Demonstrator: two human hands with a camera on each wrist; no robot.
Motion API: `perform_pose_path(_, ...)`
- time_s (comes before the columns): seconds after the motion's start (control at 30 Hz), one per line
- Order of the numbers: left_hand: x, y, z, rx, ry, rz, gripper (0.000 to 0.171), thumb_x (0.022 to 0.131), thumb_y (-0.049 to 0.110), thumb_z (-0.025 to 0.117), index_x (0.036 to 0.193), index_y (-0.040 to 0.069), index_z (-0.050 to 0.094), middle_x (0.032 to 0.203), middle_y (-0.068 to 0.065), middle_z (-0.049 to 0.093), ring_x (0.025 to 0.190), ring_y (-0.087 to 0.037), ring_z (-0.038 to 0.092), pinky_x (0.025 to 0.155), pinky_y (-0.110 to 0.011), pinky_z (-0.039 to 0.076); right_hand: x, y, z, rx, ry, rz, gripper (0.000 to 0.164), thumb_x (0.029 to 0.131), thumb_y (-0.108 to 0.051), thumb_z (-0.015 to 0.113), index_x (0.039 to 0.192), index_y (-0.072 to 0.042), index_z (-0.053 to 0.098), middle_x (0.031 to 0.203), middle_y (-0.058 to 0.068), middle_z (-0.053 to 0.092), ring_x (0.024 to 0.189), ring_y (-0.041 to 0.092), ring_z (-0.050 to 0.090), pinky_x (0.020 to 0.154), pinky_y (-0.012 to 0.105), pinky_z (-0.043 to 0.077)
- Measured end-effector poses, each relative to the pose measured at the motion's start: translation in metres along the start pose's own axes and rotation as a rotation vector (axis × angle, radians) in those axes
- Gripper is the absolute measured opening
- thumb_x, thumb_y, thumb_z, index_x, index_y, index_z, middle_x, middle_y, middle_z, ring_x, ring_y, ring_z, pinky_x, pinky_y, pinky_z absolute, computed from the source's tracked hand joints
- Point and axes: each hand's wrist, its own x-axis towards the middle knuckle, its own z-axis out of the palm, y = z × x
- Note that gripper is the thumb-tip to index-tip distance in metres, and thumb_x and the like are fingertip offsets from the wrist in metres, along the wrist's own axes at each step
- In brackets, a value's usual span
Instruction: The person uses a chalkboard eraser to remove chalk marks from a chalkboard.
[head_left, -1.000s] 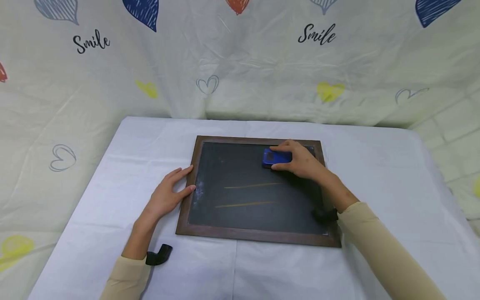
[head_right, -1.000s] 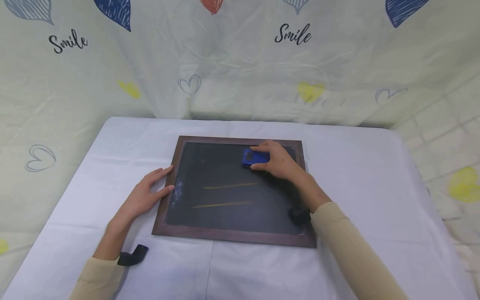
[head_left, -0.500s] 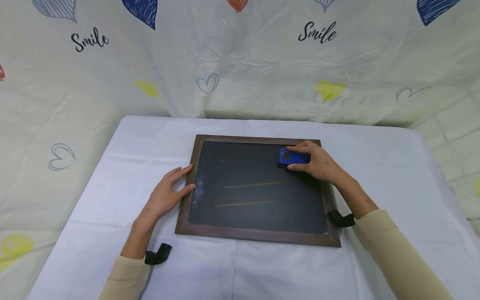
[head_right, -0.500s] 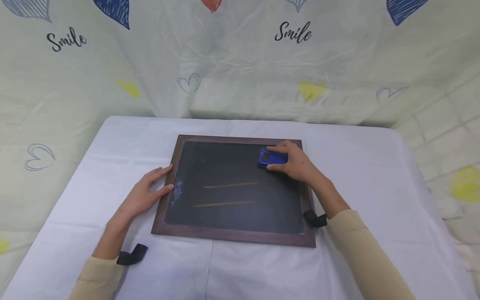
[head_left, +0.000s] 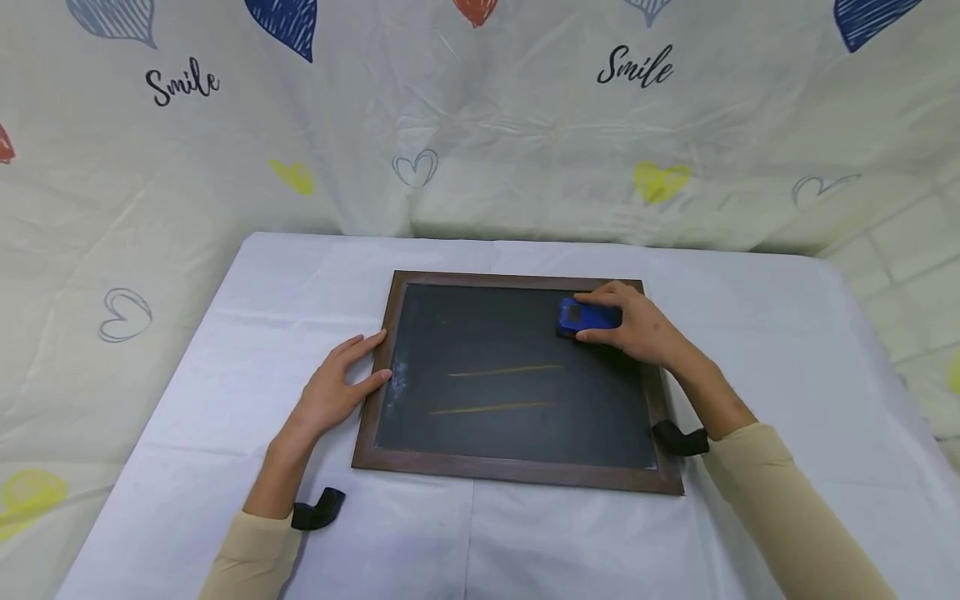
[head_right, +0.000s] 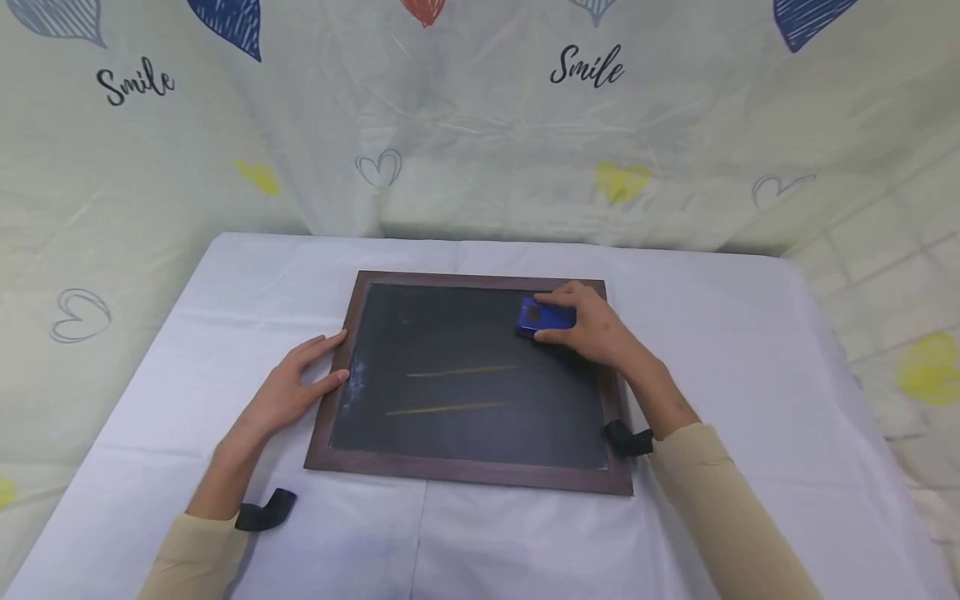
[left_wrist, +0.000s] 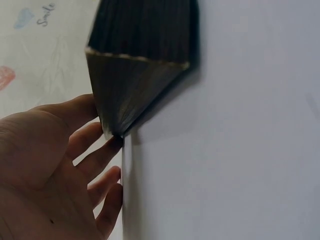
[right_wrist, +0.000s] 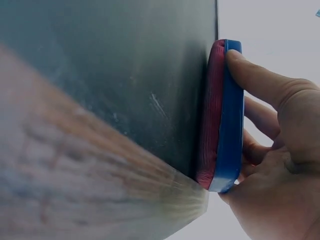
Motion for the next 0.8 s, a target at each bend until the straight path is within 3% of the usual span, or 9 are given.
perform_pose_path(0.8,-0.001,0.000,0.001,-0.015,0.003,-0.006,0.067,0.102,0.038,0.069,0.162,0.028,0.040,0.170,-0.021,0.029,0.158,-0.046,0.026,0.120,-0.074,0.028,-0.042,-0.006,0.021,0.002,0.015,-0.046,0.065,0.088,-0.027,0.086,0.146,-0.010,0.062,0.134,0.014,0.056,0.124,0.035,0.053,0.101,0.056,0.050)
